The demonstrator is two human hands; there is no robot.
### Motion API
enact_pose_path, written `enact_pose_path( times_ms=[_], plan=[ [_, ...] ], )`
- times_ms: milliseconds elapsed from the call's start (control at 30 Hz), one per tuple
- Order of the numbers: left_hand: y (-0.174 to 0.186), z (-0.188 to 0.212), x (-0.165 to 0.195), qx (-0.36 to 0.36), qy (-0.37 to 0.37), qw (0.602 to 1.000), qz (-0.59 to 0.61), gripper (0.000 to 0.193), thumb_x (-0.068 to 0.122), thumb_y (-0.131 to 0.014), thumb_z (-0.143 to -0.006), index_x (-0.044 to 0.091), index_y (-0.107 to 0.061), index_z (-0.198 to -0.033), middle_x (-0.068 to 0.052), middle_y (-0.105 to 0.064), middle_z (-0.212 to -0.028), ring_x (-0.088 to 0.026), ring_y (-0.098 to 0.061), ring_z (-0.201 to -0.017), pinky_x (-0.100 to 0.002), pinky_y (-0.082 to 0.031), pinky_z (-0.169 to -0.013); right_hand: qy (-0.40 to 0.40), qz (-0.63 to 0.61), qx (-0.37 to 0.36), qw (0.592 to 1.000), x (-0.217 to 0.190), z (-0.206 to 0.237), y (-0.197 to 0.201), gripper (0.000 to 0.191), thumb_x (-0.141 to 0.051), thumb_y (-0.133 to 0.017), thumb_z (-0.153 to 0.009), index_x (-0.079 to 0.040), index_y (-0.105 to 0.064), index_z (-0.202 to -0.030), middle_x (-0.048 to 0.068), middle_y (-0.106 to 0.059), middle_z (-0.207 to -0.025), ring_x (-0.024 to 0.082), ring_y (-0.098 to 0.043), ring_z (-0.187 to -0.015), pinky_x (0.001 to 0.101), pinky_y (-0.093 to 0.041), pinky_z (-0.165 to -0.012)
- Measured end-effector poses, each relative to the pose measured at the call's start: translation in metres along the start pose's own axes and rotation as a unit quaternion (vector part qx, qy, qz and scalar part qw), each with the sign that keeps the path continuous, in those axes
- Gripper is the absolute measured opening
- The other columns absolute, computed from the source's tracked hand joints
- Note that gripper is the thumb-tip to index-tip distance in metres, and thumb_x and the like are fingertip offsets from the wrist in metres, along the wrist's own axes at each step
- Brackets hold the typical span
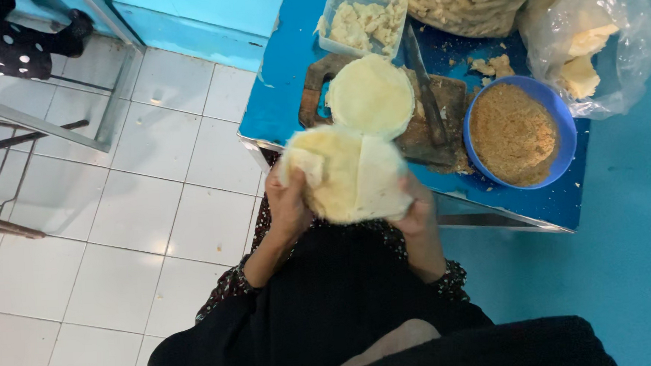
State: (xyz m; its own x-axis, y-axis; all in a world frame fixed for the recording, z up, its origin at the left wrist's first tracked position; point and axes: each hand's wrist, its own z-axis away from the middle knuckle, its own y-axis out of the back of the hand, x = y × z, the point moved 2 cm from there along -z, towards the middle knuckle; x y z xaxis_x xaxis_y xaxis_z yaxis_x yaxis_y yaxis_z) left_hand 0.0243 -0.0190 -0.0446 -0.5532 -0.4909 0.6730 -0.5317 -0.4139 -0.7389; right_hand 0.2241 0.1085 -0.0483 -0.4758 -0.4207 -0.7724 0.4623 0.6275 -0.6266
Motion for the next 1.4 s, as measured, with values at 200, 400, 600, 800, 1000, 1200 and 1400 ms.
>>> enact_pose_path(
  times_ms=[200,400,600,800,1000,1200,1400],
  plan=[
    [0.034,-0.022,0.03,0.124,-0.067,0.99,0.018,0.035,0.018,-0.057,-0.107,-0.003,-0.055,-0.135,-0.016,-0.071,-0.12,-0.025,-0.073,-0.1,-0.041,-0.065,-0.084,0.216,0.057,0.081,0.971,-0.049,0.013,0.029,0.069,-0.037,-0.076,-0.101,-0.011,-0.042,-0.154,0.017,-0.057,-0.147,0.032,-0.061,-0.132,0.0497,-0.055,-0.109],
    [0.055,-0.029,0.06,0.115,-0.144,0.983,0.02,0.033,0.018,-0.056,-0.111,-0.005,-0.057,-0.135,-0.018,-0.07,-0.124,-0.026,-0.073,-0.105,-0.041,-0.064,-0.09,0.161,0.029,0.159,0.974,-0.144,-0.048,0.011,0.046,-0.019,-0.065,-0.109,-0.007,-0.048,-0.151,0.01,-0.063,-0.143,0.025,-0.064,-0.132,0.0459,-0.054,-0.114],
    [0.048,-0.029,0.064,0.117,-0.14,0.983,0.013,0.033,0.014,-0.059,-0.108,-0.004,-0.057,-0.137,-0.017,-0.07,-0.125,-0.025,-0.072,-0.106,-0.039,-0.063,-0.092,0.229,0.75,-0.017,0.62,-0.109,-0.104,-0.057,0.034,0.004,-0.064,-0.088,-0.008,-0.075,-0.118,0.015,-0.071,-0.109,0.034,-0.066,-0.107,0.0482,-0.052,-0.096],
    [0.053,-0.03,0.068,0.147,-0.124,0.981,-0.006,0.034,0.013,-0.06,-0.106,-0.005,-0.057,-0.135,-0.017,-0.07,-0.124,-0.025,-0.073,-0.105,-0.04,-0.064,-0.091,0.264,0.793,0.001,0.549,-0.081,-0.094,-0.073,0.01,-0.006,-0.073,-0.091,-0.011,-0.075,-0.1,0.004,-0.074,-0.102,0.024,-0.069,-0.101,0.0469,-0.047,-0.104],
    [0.051,-0.031,0.063,0.135,-0.117,0.984,0.005,0.035,0.013,-0.061,-0.106,-0.005,-0.057,-0.135,-0.016,-0.07,-0.124,-0.025,-0.073,-0.105,-0.04,-0.064,-0.091,0.237,0.787,-0.052,0.567,-0.097,-0.09,-0.064,0.009,-0.014,-0.076,-0.095,-0.014,-0.076,-0.103,0.001,-0.076,-0.11,0.02,-0.069,-0.108,0.0487,-0.043,-0.111],
    [0.051,-0.031,0.066,0.14,-0.116,0.983,-0.004,0.035,0.014,-0.063,-0.106,-0.006,-0.058,-0.134,-0.016,-0.07,-0.123,-0.025,-0.073,-0.106,-0.04,-0.064,-0.092,0.217,0.792,-0.094,0.562,-0.105,-0.086,-0.063,0.02,-0.022,-0.079,-0.092,-0.013,-0.078,-0.11,0.002,-0.075,-0.117,0.02,-0.069,-0.111,0.0535,-0.039,-0.113],
    [0.053,-0.03,0.065,0.134,-0.12,0.984,-0.002,0.035,0.015,-0.064,-0.105,-0.005,-0.058,-0.134,-0.016,-0.07,-0.123,-0.025,-0.073,-0.106,-0.04,-0.063,-0.092,0.238,0.82,-0.097,0.511,-0.101,-0.086,-0.066,0.01,-0.022,-0.08,-0.094,-0.015,-0.077,-0.1,0.0,-0.075,-0.114,0.017,-0.07,-0.107,0.056,-0.038,-0.116]
  ],
)
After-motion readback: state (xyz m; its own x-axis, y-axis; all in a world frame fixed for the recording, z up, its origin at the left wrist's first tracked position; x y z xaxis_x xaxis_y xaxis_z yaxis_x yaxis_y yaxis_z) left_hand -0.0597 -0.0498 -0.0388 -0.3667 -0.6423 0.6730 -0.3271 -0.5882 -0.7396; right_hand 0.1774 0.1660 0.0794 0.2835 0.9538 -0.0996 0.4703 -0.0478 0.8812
